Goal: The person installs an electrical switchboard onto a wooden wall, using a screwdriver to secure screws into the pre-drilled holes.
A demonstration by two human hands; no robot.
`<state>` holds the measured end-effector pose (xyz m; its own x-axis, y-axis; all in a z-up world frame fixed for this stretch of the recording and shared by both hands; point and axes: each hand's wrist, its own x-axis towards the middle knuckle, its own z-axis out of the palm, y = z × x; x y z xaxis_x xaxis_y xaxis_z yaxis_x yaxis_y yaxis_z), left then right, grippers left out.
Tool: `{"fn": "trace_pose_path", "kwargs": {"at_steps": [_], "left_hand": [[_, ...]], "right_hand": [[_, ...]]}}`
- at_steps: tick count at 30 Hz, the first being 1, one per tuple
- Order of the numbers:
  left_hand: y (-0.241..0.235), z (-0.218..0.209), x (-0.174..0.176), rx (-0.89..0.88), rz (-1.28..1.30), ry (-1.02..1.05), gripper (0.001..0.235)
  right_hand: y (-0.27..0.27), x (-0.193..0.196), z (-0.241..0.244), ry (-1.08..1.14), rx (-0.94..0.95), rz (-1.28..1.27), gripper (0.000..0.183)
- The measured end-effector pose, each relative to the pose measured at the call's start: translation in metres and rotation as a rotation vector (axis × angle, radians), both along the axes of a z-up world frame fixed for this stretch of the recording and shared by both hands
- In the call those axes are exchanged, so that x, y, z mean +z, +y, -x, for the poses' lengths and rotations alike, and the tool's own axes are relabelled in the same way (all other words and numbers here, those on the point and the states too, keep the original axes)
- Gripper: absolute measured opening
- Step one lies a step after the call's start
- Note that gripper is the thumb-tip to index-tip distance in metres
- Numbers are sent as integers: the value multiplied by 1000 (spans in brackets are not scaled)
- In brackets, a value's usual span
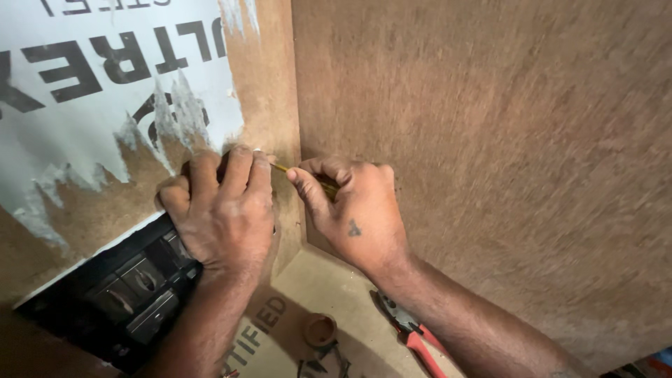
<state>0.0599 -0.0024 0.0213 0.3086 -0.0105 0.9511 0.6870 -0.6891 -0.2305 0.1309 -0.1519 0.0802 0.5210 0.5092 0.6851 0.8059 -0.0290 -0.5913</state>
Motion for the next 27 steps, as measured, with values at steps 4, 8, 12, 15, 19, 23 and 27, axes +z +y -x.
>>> {"fn": "trace_pose_path", "kwargs": {"at_steps": [4, 8, 12, 15, 19, 23, 27], "left_hand": [[4, -4, -2, -5, 17, 12, 6], [3, -4, 0, -22, 55, 44, 14], [-3, -3, 5, -20, 74, 62, 23], [-2, -4, 5, 32, 43, 83, 5], [1, -1, 4, -29, -14, 47, 9], [-3, -3, 5, -57, -14, 28, 13], [0, -3, 6, -14, 5, 39, 11]], "right_hand": [[-1, -4, -4, -332, 3, -51, 18], [-3, -6, -15, -308, 31, 82, 29], [-5, -10, -24, -498, -3, 160, 17], [-3, -9, -30, -599, 18, 146, 18], [10, 14, -25, 95, 52, 242, 25], [0, 29, -28, 676, -104, 455, 28], [-1, 11, -36, -458, 31, 186, 31]]}}
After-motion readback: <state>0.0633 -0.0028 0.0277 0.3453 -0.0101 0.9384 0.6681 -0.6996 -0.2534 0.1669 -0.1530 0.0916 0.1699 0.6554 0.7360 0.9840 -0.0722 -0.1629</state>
